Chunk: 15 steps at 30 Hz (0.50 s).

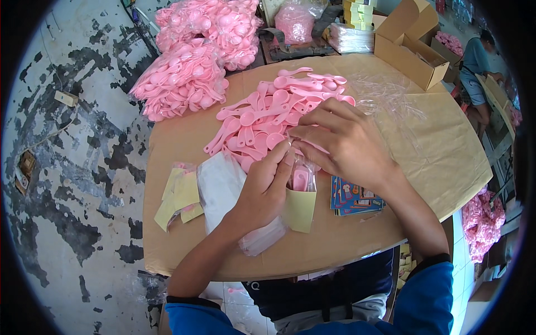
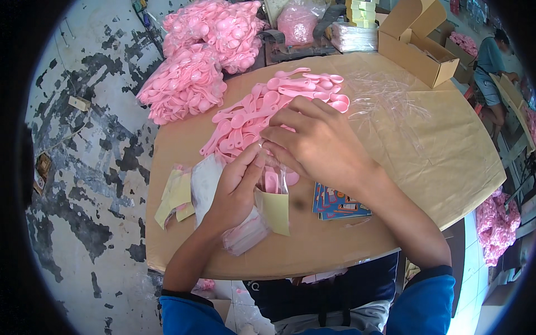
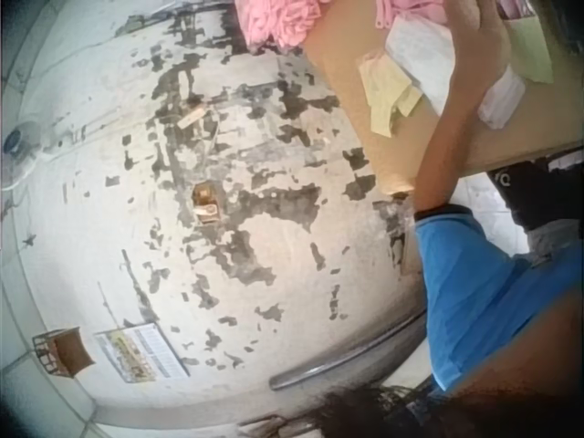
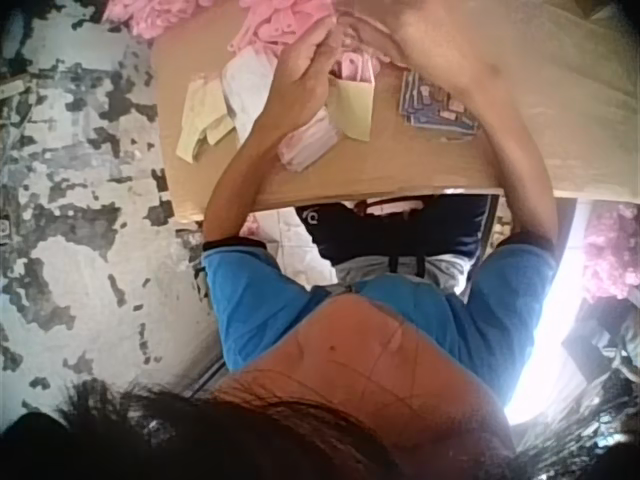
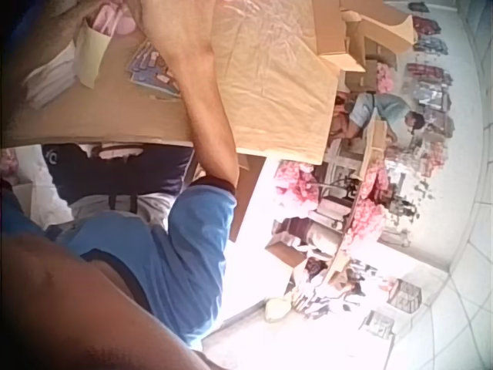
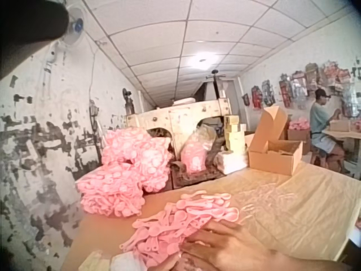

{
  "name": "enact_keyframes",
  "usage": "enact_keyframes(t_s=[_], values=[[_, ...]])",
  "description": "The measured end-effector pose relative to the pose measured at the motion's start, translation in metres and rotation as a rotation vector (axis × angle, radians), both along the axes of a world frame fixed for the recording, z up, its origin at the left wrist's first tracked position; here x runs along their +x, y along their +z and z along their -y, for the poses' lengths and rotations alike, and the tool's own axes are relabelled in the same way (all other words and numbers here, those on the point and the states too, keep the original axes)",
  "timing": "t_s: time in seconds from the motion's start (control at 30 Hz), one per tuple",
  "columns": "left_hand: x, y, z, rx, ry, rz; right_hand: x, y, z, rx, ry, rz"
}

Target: The person packages plastic spoons by placing printed cards and spoons into small plastic pouches by hand.

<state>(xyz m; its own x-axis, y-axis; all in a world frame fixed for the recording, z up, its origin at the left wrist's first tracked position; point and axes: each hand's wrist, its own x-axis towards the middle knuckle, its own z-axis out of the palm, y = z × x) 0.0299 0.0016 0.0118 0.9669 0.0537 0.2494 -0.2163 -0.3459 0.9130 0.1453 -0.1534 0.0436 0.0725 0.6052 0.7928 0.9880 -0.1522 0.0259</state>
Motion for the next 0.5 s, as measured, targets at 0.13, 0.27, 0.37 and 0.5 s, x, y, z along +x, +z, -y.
enact_keyframes(t_s=[0.13, 0.27, 0.37, 0.5], values=[[0.000, -0.005, 0.000, 0.059, -0.033, -0.050, 0.004, -0.002, 0.005, -0.073, -0.016, 0.009], [0.000, -0.012, 0.001, 0.176, 0.001, -0.005, 0.004, -0.004, 0.003, -0.070, -0.091, -0.192], [0.000, -0.007, 0.004, -0.174, -0.056, -0.063, 0.013, 0.011, 0.011, 0.155, 0.075, -0.787], [0.013, -0.012, -0.011, -0.563, -0.029, -0.182, 0.056, 0.044, 0.074, 0.008, 0.486, -0.970]])
